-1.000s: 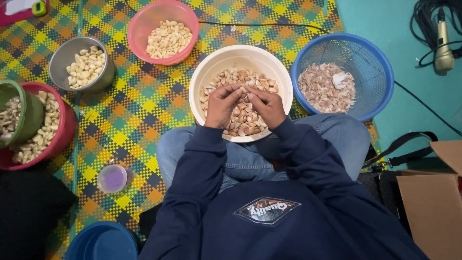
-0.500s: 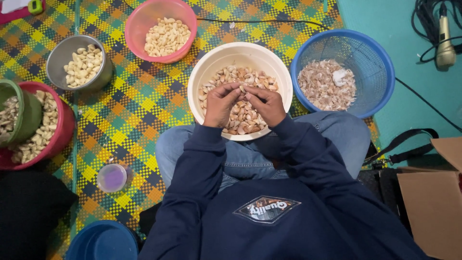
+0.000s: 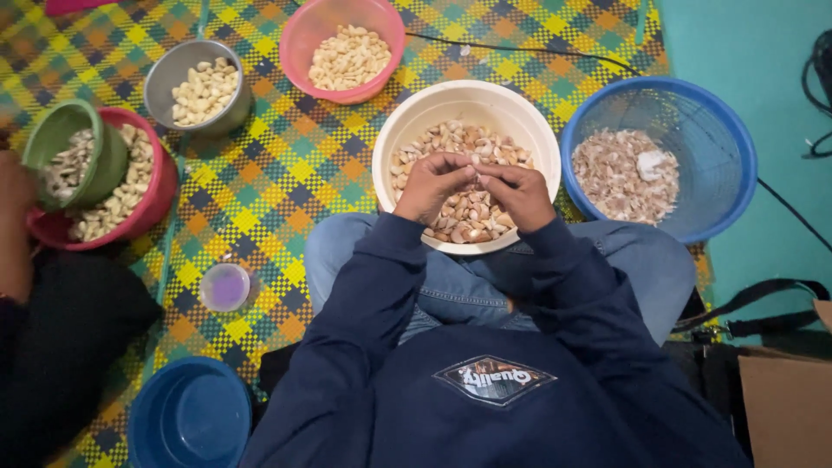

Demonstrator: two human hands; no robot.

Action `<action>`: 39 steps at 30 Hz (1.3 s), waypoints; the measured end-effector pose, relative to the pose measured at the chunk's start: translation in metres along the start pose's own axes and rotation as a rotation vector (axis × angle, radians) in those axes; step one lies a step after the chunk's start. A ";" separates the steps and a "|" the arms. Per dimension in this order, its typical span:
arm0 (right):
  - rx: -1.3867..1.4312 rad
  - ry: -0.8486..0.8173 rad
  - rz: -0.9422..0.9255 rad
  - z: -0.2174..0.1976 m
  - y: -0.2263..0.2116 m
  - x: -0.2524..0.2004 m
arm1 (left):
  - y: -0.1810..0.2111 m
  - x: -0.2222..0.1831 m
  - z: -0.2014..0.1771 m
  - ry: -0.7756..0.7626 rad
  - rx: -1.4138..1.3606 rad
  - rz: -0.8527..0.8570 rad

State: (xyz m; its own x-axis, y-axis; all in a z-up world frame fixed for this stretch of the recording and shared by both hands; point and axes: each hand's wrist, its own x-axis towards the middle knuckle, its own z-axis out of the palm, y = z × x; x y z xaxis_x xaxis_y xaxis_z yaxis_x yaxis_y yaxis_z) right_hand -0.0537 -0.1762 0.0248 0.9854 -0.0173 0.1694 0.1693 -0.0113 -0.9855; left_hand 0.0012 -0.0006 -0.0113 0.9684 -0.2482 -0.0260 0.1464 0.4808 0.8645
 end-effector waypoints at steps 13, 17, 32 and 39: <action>0.034 0.165 -0.018 -0.034 -0.027 0.001 | 0.152 0.116 -0.053 -0.105 1.228 0.420; -0.188 0.199 0.022 -0.028 -0.039 -0.004 | 0.203 0.189 -0.095 0.197 1.275 0.795; -0.323 0.211 0.033 -0.006 -0.040 0.002 | 0.028 0.232 -0.252 0.270 1.890 -0.021; -0.411 0.205 -0.025 -0.002 -0.045 0.000 | 0.013 0.219 -0.260 0.291 1.960 -0.020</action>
State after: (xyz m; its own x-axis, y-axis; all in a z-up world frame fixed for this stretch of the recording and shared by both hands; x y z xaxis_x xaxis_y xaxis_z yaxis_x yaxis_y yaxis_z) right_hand -0.0615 -0.1774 0.0688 0.9499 -0.2090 0.2324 0.1310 -0.4088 -0.9031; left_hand 0.2681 0.1698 -0.1364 0.9975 -0.0222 0.0677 -0.0309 -0.9911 0.1298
